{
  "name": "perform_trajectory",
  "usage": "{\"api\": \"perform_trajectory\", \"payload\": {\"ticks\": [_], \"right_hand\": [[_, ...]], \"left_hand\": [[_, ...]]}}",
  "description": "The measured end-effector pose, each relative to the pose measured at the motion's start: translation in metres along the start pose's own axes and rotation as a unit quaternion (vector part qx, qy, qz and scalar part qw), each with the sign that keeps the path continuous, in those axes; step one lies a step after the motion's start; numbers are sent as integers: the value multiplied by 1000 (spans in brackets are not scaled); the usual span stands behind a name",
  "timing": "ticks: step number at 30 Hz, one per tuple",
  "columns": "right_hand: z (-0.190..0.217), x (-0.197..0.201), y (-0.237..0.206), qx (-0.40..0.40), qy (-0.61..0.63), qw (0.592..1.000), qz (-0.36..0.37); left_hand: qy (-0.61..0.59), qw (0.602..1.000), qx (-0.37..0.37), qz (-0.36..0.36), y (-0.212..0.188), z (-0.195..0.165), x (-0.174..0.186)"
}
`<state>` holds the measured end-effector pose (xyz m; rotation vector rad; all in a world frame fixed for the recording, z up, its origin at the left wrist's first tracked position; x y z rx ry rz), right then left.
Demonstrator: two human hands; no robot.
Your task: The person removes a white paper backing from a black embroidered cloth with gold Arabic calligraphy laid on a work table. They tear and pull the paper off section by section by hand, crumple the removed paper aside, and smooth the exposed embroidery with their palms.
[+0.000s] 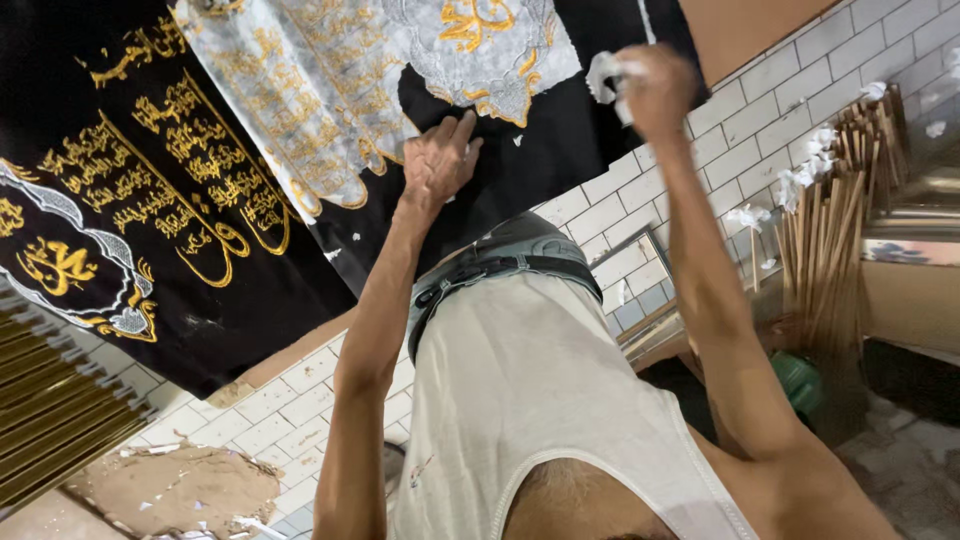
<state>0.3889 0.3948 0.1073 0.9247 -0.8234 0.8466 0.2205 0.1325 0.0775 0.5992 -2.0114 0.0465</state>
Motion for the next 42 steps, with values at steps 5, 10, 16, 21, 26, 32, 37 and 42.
{"api": "perform_trajectory", "payload": {"ticks": [5,10,16,21,26,32,37,42], "right_hand": [[63,-32,25,29,-49,993,104],[92,-46,45,226,-146,952,146],[91,-74,46,364,-249,892,100],[85,-82,67,290,-140,941,105],[28,-50,106,131,-173,976,1],[-133,29,91,-207,278,926,-153],[-106,-56,24,-417,663,548,-293],[104,-190,-16,-523,743,418,-2]], "left_hand": [[-41,999,-33,7,22,-29,-16],[3,998,35,58,40,-27,-42],[19,995,51,82,40,-22,-52],[40,998,27,30,37,-27,-41],[47,998,20,21,34,-28,-38],[-23,999,23,-2,33,-19,-33],[-469,856,204,-74,34,26,-43],[-269,938,141,-168,37,-5,-10]]}}
Point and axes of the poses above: each hand's wrist, its own y-axis towards the middle knuckle, its own x-axis out of the back of the hand, z = x × y, the point moved 9 cm from there along y, towards the middle knuckle, and after that the axes turned 6 degrees about z, right-handed, at the moved point
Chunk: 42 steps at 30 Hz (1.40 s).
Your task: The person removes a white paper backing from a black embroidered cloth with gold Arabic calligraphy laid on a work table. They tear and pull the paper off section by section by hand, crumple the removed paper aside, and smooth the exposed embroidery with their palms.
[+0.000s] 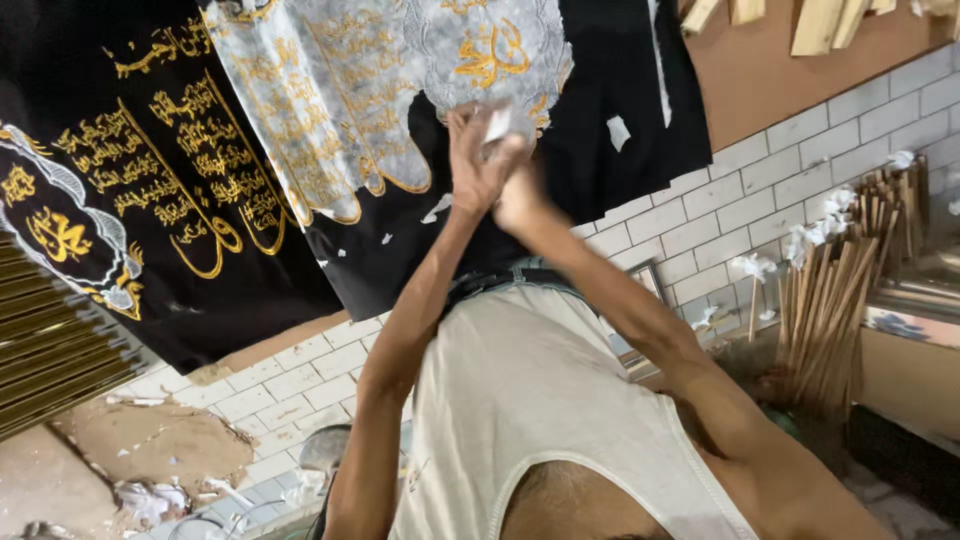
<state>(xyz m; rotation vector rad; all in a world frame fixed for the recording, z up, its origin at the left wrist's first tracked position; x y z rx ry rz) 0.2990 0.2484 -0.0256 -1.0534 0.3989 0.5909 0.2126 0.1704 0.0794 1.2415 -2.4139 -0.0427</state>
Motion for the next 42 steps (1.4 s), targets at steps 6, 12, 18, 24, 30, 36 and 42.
{"api": "perform_trajectory", "payload": {"ticks": [6,12,18,24,30,36,42], "right_hand": [[17,-90,-41,134,-446,830,308],[95,-98,-74,376,-681,605,172],[141,-37,-71,435,-802,407,-29],[145,32,-81,423,-766,483,-28],[157,-9,-52,355,-614,704,-2],[52,-256,93,267,-594,709,269],[-83,-431,103,537,-691,83,477]], "left_hand": [[-12,990,66,-127,-21,27,53],[150,976,59,-149,-32,77,123],[355,935,6,-2,-39,44,138],[371,927,-52,-38,-51,34,157],[214,966,107,-96,-30,104,193],[301,926,98,-206,87,142,246],[305,926,146,-170,98,162,257]]}}
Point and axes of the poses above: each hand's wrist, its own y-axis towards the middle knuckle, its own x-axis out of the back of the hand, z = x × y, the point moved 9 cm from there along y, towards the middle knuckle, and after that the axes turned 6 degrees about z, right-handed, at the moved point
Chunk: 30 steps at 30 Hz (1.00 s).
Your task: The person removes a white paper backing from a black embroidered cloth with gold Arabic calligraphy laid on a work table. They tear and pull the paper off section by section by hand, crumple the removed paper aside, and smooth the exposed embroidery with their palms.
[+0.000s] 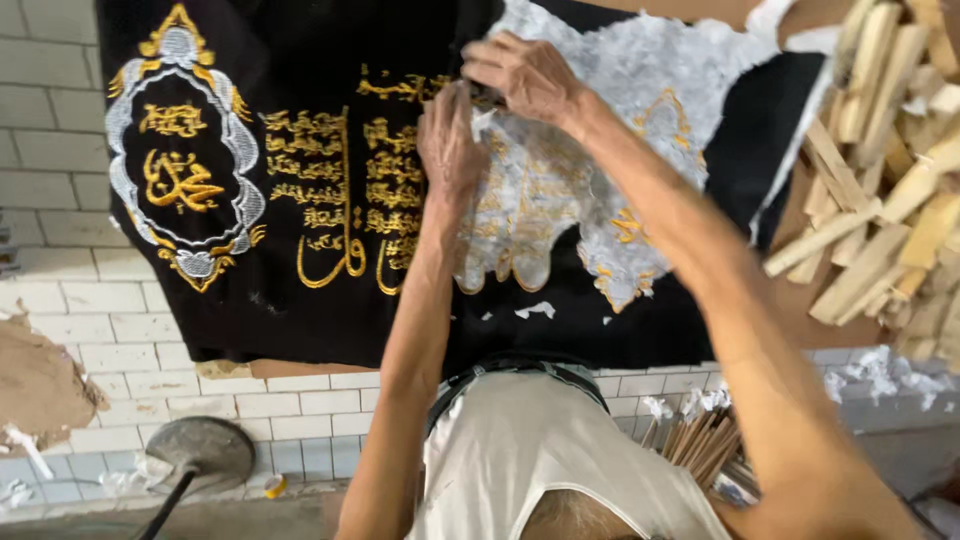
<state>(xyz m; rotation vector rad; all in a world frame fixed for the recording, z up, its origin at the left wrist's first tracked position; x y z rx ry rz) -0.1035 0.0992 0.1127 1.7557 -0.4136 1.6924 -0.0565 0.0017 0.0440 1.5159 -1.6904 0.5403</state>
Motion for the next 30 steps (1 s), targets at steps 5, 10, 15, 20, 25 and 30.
{"api": "perform_trajectory", "payload": {"ticks": [5,10,15,20,25,30], "right_hand": [[2,-29,24,107,-37,978,177],[-1,-33,17,145,-12,977,157],[-29,-39,-41,109,-16,963,245],[-94,26,-156,-57,33,972,224],[-119,39,-174,-311,291,904,38],[-93,1,-65,-318,285,904,18]], "left_hand": [[-12,1000,17,-5,-2,8,-4],[-10,1000,12,21,-2,7,-11],[33,998,33,36,-1,6,-13],[35,999,18,-1,6,1,-6],[64,997,26,44,31,-8,-17],[70,996,-59,24,70,-20,-12]]}}
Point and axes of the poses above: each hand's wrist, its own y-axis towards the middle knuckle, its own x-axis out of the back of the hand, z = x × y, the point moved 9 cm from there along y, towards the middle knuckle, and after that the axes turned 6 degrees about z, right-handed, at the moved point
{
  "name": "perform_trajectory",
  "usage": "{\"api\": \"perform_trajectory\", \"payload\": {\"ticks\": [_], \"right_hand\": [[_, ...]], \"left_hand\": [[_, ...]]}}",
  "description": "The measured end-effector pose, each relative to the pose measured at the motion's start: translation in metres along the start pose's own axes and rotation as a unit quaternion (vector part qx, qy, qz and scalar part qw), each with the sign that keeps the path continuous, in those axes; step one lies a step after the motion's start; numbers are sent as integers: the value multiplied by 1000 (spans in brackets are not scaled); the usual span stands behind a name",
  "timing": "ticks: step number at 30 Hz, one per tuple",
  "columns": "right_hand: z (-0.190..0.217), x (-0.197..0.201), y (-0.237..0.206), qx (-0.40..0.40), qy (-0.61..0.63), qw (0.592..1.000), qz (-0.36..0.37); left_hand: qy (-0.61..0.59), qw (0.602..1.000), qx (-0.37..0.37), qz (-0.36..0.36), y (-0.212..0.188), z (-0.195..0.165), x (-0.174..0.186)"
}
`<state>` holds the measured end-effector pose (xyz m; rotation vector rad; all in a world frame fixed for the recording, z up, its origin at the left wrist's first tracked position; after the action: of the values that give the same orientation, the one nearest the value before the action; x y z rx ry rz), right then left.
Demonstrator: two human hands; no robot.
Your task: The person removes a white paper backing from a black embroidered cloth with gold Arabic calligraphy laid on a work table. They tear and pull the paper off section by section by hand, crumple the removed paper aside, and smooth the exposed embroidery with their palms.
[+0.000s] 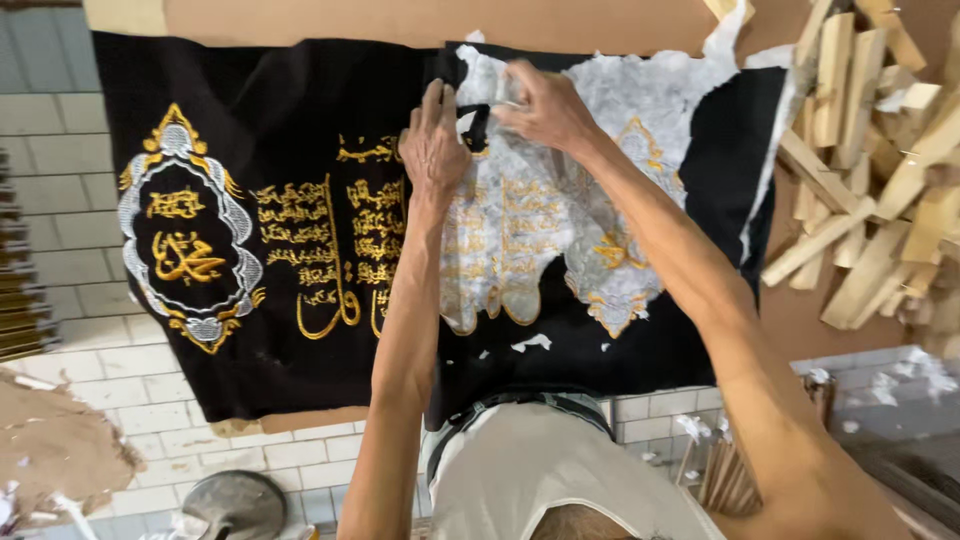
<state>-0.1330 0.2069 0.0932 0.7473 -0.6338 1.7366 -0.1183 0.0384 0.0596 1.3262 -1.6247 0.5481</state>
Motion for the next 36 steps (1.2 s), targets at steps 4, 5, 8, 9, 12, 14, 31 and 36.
{"api": "perform_trajectory", "payload": {"ticks": [4,5,8,9,12,14,31,36], "right_hand": [[48,8,45,90,-156,980,-82],[49,6,48,102,-145,982,-69],[46,-1,44,116,-148,982,-29],[42,-3,40,110,-166,980,-27],[45,-7,27,151,-232,960,-46],[49,-9,23,184,-251,949,-56],[42,-20,32,75,-102,981,144],[61,-30,35,169,-264,946,82]], "left_hand": [[-29,998,-3,48,7,11,-4],[-32,998,3,55,7,14,-5],[-47,995,23,82,8,18,-11],[-46,994,26,95,9,19,-13],[-45,992,31,116,11,20,-16],[-43,992,29,114,12,20,-14],[5,977,28,211,30,25,-23],[31,988,-7,151,28,16,-12]]}}
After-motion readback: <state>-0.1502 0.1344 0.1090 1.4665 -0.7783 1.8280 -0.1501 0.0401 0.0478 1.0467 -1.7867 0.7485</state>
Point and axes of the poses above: each hand's wrist, its own y-axis towards the middle knuckle, its own x-axis out of the back of the hand, z = x × y, the point moved 9 cm from there along y, towards the middle knuckle, and after that the axes turned 6 degrees about z, right-handed, at the moved point
